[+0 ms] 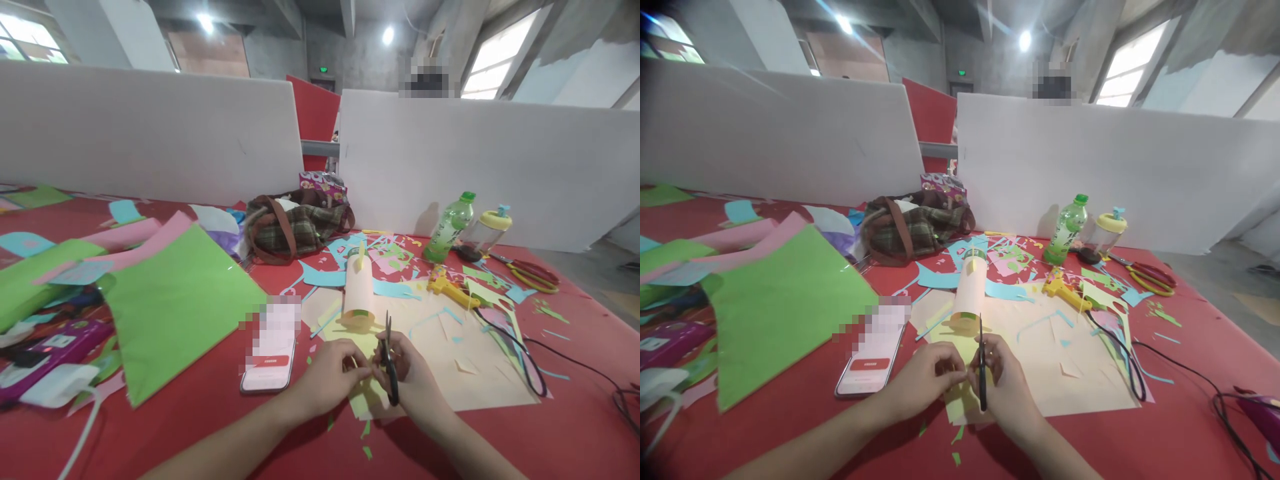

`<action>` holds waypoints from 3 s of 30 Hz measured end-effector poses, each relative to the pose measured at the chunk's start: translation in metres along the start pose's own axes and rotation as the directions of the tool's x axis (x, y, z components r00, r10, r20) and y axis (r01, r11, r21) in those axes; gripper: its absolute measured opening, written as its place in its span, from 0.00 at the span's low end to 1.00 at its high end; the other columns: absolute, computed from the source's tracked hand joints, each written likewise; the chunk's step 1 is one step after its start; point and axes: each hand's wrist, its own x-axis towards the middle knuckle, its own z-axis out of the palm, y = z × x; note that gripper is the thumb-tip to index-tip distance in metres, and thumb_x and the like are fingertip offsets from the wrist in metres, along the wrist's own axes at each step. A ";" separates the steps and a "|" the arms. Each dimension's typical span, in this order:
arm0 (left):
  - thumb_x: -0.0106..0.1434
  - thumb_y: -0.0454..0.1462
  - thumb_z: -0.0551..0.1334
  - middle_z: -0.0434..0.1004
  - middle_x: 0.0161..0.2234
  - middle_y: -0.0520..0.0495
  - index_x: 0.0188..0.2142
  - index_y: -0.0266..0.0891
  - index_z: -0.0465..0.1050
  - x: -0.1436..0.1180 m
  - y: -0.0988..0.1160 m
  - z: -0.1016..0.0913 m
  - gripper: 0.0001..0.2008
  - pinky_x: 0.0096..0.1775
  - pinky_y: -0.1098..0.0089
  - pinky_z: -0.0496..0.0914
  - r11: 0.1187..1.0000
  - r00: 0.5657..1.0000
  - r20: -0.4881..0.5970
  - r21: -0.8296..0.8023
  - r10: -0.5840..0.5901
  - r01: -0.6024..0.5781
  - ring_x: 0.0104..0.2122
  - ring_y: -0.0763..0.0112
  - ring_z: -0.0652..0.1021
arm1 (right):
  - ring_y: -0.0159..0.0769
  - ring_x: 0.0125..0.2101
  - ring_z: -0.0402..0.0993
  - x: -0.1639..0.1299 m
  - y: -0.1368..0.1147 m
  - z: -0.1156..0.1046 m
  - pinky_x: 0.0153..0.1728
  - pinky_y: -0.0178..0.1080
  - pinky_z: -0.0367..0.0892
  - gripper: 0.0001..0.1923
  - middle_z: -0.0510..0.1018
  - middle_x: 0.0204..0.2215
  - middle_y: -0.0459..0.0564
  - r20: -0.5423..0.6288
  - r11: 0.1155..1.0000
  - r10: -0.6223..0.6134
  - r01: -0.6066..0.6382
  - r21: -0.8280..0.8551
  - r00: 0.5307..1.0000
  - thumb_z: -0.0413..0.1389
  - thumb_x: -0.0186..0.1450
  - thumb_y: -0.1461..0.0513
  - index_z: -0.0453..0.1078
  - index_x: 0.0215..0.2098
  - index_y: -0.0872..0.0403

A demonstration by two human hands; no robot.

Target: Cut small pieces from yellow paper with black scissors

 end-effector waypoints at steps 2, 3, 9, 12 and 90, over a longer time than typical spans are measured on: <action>0.51 0.34 0.56 0.69 0.24 0.49 0.23 0.34 0.69 0.000 -0.001 0.000 0.06 0.28 0.74 0.62 1.000 1.000 0.010 0.005 0.002 -0.002 0.26 0.72 0.68 | 0.31 0.25 0.66 0.000 -0.001 0.000 0.26 0.35 0.62 0.18 0.66 0.24 0.42 0.003 1.000 -0.006 0.006 -0.022 1.000 0.58 0.49 0.67 0.57 0.36 0.51; 0.51 0.34 0.56 0.69 0.24 0.49 0.22 0.34 0.69 0.000 -0.001 0.000 0.06 0.28 0.74 0.62 1.000 1.000 0.013 0.006 0.007 -0.007 0.26 0.72 0.68 | 0.31 0.25 0.66 0.000 -0.002 0.000 0.26 0.34 0.62 0.18 0.66 0.24 0.42 0.002 1.000 -0.009 0.009 -0.028 1.000 0.57 0.49 0.67 0.57 0.36 0.51; 0.54 0.37 0.53 0.67 0.21 0.51 0.24 0.34 0.68 -0.001 -0.003 0.000 0.09 0.25 0.74 0.64 0.991 0.999 0.051 -0.132 -0.014 0.021 0.22 0.74 0.69 | 0.32 0.25 0.66 0.002 -0.003 -0.001 0.25 0.35 0.62 0.16 0.65 0.23 0.41 -0.023 0.998 -0.023 0.022 -0.066 0.999 0.56 0.50 0.66 0.58 0.36 0.52; 0.55 0.38 0.51 0.66 0.19 0.52 0.26 0.34 0.67 -0.001 -0.005 0.002 0.10 0.22 0.75 0.64 0.984 0.997 0.059 -0.172 -0.045 0.055 0.19 0.74 0.69 | 0.32 0.25 0.66 0.003 -0.002 -0.001 0.26 0.36 0.63 0.17 0.65 0.22 0.41 -0.037 0.997 -0.036 0.034 -0.068 0.999 0.57 0.50 0.66 0.58 0.36 0.52; 0.45 0.31 0.61 0.72 0.21 0.52 0.19 0.38 0.71 -0.003 -0.022 -0.048 0.02 0.19 0.76 0.55 0.833 0.934 0.357 0.520 -0.012 -0.188 0.20 0.74 0.70 | 0.32 0.25 0.65 0.012 0.004 -0.016 0.25 0.35 0.63 0.17 0.65 0.24 0.43 -0.109 0.997 0.019 -0.027 -0.073 0.994 0.58 0.50 0.64 0.59 0.36 0.51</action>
